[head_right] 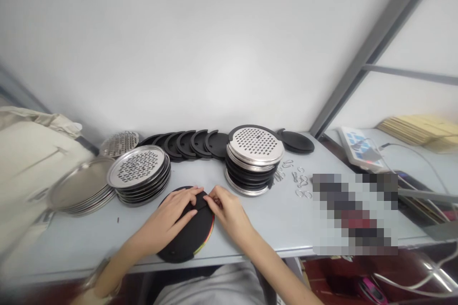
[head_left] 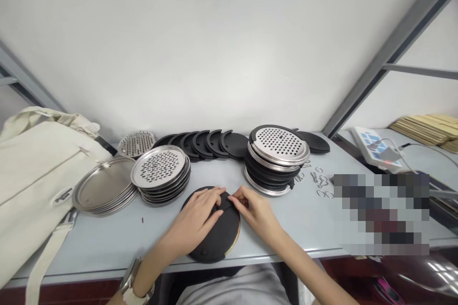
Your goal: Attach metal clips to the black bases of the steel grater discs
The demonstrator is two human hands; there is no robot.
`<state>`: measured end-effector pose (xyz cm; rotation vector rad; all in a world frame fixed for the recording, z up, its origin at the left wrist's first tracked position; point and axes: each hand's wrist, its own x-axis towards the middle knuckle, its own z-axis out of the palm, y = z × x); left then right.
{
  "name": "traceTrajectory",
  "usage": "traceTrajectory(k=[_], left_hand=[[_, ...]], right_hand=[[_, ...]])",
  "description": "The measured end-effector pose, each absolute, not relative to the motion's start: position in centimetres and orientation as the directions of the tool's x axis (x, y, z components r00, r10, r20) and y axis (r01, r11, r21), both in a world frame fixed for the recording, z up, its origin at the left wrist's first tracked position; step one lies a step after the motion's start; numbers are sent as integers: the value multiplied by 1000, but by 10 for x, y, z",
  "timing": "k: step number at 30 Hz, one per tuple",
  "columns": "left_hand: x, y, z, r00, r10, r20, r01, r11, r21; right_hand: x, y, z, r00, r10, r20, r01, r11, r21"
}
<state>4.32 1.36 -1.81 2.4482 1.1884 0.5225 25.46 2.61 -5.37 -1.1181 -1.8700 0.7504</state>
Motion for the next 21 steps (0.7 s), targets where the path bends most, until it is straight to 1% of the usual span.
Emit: traceTrajectory(k=[8, 14, 21], left_hand=[[43, 14, -19, 577, 799, 167, 667, -579, 468], [44, 13, -16, 584, 796, 160, 660, -580, 478], [43, 13, -16, 579, 801, 152, 668, -573, 475]], right_hand=[[257, 24, -42, -363, 880, 306, 390, 442, -808], [256, 20, -39, -350, 906, 237, 413, 376, -830], [255, 21, -42, -352, 900, 255, 385, 388, -837]])
